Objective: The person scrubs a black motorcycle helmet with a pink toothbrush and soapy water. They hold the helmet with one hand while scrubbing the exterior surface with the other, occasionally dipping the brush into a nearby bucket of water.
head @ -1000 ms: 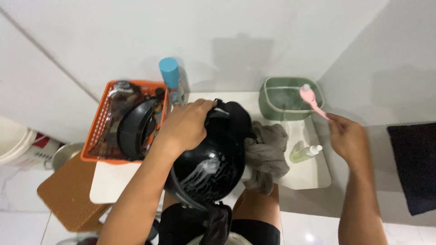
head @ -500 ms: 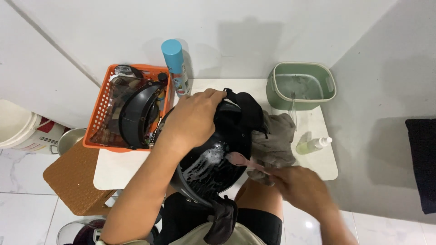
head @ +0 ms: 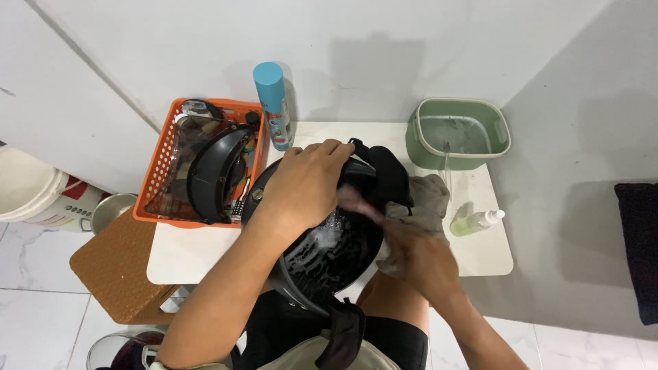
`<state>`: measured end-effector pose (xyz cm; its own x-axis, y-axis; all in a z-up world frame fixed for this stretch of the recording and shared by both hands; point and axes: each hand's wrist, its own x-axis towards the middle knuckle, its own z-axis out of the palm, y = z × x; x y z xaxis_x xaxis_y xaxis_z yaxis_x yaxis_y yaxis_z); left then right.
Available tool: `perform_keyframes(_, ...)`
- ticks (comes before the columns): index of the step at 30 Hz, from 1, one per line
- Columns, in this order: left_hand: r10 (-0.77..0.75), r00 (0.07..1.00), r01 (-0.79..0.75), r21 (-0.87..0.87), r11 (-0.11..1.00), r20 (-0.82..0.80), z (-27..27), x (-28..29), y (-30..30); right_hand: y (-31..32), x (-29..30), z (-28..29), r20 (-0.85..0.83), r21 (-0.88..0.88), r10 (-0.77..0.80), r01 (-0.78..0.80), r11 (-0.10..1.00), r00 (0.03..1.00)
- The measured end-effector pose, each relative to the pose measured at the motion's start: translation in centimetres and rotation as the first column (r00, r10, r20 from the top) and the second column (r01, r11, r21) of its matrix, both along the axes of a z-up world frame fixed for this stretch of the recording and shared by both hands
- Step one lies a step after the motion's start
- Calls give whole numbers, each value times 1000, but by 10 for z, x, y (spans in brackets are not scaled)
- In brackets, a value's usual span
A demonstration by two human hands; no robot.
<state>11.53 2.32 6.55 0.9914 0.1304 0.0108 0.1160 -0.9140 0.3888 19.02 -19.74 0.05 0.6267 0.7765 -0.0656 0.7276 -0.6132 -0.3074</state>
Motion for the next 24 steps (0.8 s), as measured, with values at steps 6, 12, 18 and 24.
perform_keyframes(6, -18, 1000, 18, -7, 1000, 24, -8, 0, 3, -20, 12, -25, 29, 80, -117, 114, 990, 993)
perform_keyframes(12, 8, 978, -33, 116, 993, 210, -31, 6, -2, -23, -3, 8, -128, -464, -65, -1, 886, 990)
perform_keyframes(18, -10, 970, -35, 182, 983, 243, -35, 7, -6, -46, -9, -17, -236, -496, -111, -21, 868, 966)
perform_keyframes(24, 9, 976, -56, 211, 976, 219, -34, 7, -10, -31, -9, 24, -78, -678, -98, 20, 735, 992)
